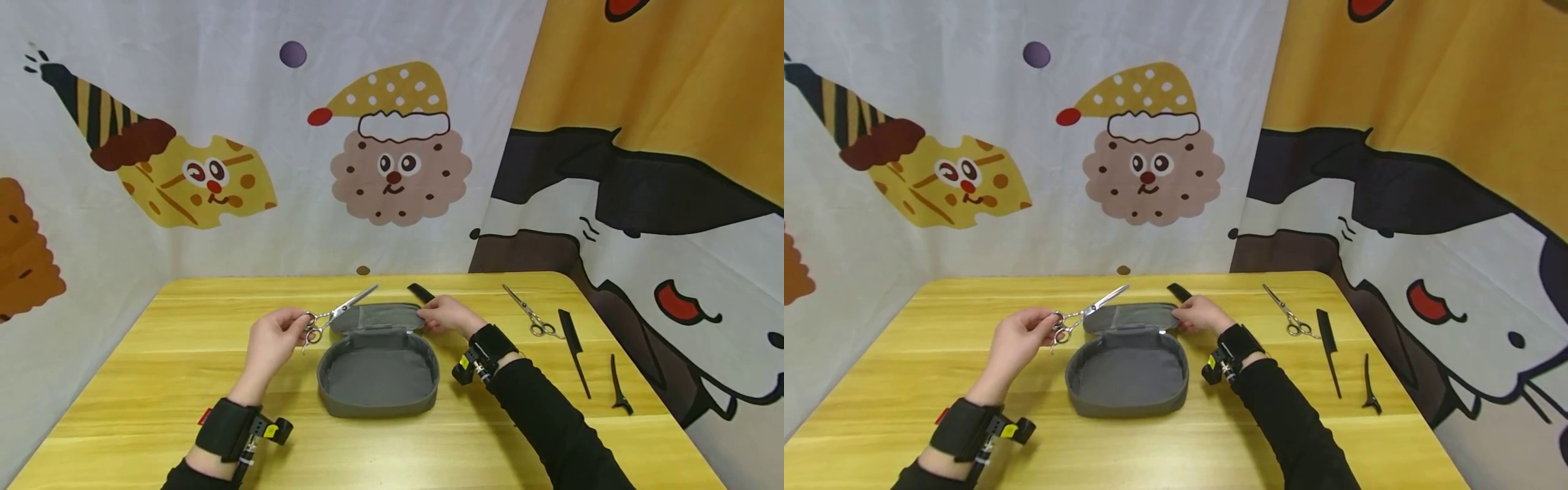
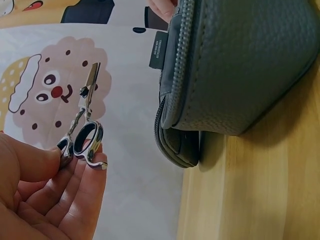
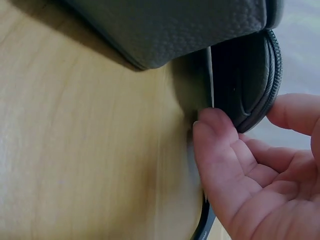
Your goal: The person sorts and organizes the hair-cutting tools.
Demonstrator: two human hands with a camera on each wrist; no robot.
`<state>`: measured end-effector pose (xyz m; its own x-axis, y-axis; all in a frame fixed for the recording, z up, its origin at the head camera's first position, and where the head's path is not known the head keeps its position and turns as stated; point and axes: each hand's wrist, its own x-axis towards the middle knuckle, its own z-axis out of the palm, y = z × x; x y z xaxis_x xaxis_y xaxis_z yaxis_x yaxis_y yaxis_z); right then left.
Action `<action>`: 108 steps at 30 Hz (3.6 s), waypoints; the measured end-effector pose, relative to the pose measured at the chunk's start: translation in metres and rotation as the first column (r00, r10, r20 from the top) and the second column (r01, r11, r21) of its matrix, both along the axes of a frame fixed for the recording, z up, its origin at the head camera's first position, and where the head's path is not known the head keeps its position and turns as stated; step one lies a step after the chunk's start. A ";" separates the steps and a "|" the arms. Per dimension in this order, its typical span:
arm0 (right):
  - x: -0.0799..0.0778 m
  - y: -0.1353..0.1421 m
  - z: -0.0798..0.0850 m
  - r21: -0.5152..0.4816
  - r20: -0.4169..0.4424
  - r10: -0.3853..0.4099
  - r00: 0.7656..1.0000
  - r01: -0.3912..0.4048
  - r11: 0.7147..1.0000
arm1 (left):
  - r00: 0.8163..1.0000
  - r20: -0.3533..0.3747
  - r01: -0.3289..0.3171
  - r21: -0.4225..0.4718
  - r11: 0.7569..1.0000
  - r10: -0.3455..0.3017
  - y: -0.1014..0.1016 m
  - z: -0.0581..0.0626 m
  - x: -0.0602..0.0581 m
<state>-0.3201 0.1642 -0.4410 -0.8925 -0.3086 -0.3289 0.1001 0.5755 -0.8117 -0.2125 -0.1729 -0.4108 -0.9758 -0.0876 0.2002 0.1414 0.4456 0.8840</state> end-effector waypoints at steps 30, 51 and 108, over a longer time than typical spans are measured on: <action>0.013 -0.002 0.004 -0.395 -0.110 -0.151 0.982 0.097 0.914 | 1.000 0.018 -0.020 -0.068 0.998 0.022 -0.026 0.003 -0.013; 0.018 -0.005 0.005 -0.424 -0.167 -0.203 0.965 0.115 0.898 | 0.996 0.090 -0.015 -0.048 0.999 0.020 -0.046 0.003 -0.026; 0.019 -0.008 0.005 -0.401 -0.281 -0.177 0.943 0.052 0.914 | 1.000 -0.024 -0.008 -0.047 0.999 0.007 -0.020 -0.004 -0.063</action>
<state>-0.3010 0.1560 -0.4356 -0.9658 -0.2439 0.0879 -0.1418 0.2131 -0.9667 -0.2757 -0.1929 -0.4145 -0.9700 -0.0850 0.2276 0.1586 0.4882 0.8582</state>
